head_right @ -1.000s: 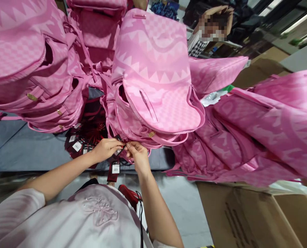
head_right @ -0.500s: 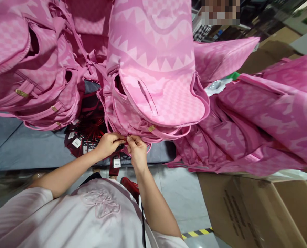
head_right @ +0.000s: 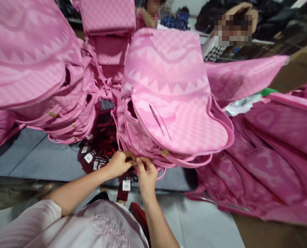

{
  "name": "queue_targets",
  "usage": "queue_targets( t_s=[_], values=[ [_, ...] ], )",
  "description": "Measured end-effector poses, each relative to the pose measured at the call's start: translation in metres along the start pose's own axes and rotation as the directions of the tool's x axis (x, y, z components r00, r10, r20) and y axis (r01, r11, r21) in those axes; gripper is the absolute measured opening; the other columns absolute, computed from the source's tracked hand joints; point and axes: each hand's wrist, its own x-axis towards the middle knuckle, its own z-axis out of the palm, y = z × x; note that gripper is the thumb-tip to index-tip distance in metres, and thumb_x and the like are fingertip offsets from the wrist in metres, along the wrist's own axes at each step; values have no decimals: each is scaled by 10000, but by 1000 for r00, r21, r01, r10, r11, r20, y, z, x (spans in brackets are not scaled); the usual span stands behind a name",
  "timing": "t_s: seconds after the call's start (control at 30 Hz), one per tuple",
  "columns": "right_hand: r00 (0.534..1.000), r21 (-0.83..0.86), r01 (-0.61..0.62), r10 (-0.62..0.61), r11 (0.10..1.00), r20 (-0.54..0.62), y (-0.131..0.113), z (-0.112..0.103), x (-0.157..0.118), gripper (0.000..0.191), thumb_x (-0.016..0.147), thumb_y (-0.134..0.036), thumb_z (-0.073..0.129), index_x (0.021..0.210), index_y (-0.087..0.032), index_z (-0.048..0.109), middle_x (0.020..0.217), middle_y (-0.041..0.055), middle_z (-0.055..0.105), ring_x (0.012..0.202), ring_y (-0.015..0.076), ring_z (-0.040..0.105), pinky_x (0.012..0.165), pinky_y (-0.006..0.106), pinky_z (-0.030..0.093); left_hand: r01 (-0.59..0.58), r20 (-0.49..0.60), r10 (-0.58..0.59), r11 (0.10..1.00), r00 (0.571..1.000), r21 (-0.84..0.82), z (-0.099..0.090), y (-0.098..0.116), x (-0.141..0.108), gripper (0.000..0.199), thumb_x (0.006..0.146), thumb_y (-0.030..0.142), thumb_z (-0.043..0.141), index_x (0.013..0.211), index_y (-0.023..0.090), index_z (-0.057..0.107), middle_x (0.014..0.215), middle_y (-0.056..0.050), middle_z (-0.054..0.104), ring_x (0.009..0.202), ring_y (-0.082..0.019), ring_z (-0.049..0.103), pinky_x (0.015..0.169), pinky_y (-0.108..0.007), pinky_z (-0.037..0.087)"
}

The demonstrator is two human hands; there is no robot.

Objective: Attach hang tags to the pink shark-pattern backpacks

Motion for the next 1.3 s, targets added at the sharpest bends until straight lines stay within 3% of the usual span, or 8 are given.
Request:
queue_targets(
  t_s=[0.2, 0.4, 0.6, 0.77, 0.93, 1.03, 1.17, 1.3],
  values=[
    [999, -38, 46, -46, 998, 4, 2, -3, 3, 353, 648, -507, 738, 731, -164, 711, 688, 58, 693, 675, 209, 622, 661, 319, 524, 56, -29, -53, 994, 998, 91, 3, 6, 1, 164, 790, 213, 589, 886, 189, 719, 821, -24, 741, 760, -174, 663, 687, -244, 430],
    [996, -48, 82, -81, 995, 22, 7, -5, 10, 400, 637, -555, 732, 744, -170, 740, 746, 87, 729, 715, 242, 670, 678, 320, 559, 89, -56, -84, 990, 995, 108, 10, 4, 3, 218, 780, 195, 547, 847, 187, 754, 873, -38, 758, 814, -181, 670, 734, -253, 443],
    [994, -77, 106, -105, 991, 12, 10, -5, 10, 429, 634, -590, 726, 727, -172, 741, 729, 78, 722, 704, 232, 661, 663, 297, 546, 67, 8, -67, 997, 998, -26, 6, 10, -2, 229, 826, 246, 534, 785, 167, 745, 739, -19, 729, 692, -155, 642, 680, -242, 436],
    [995, -93, 74, -68, 993, 69, 21, -14, 20, 476, 572, -602, 757, 750, -161, 747, 769, 93, 737, 750, 257, 678, 723, 329, 560, 127, -170, -115, 990, 979, 57, 12, 9, -7, 198, 740, 216, 612, 889, 192, 741, 867, -34, 753, 821, -197, 673, 718, -264, 449],
    [995, -79, 96, -95, 992, 16, 19, -11, 18, 464, 554, -591, 793, 742, -170, 743, 723, 72, 726, 713, 247, 671, 612, 303, 552, 40, -128, -30, 996, 991, 80, 15, 9, -11, 269, 835, 189, 494, 932, 201, 744, 988, -62, 751, 957, -201, 681, 861, -279, 478],
    [994, -72, 101, -103, 992, -26, 16, -9, 12, 455, 575, -581, 799, 763, -171, 735, 663, 52, 704, 634, 221, 645, 513, 281, 511, 70, -120, -51, 985, 991, 157, 16, 9, -12, 236, 827, 196, 509, 929, 191, 722, 995, -80, 743, 952, -222, 685, 852, -301, 493],
    [1000, -71, 1, 0, 998, 22, 14, -17, 14, 491, 522, -561, 839, 786, -165, 720, 656, 37, 697, 531, 167, 578, 465, 267, 477, 29, -154, -1, 983, 988, 182, 21, 5, -14, 221, 834, 237, 539, 997, 190, 682, 1057, -79, 716, 983, -234, 677, 855, -315, 505],
    [994, -88, -94, 98, 992, 42, 16, -26, 21, 506, 501, -516, 866, 830, -173, 693, 645, 6, 685, 489, 137, 535, 449, 258, 467, -39, -150, 72, 977, 986, 211, 27, -1, -15, 206, 887, 260, 493, 905, 196, 688, 1055, -64, 703, 938, -218, 684, 798, -310, 524]
  ],
)
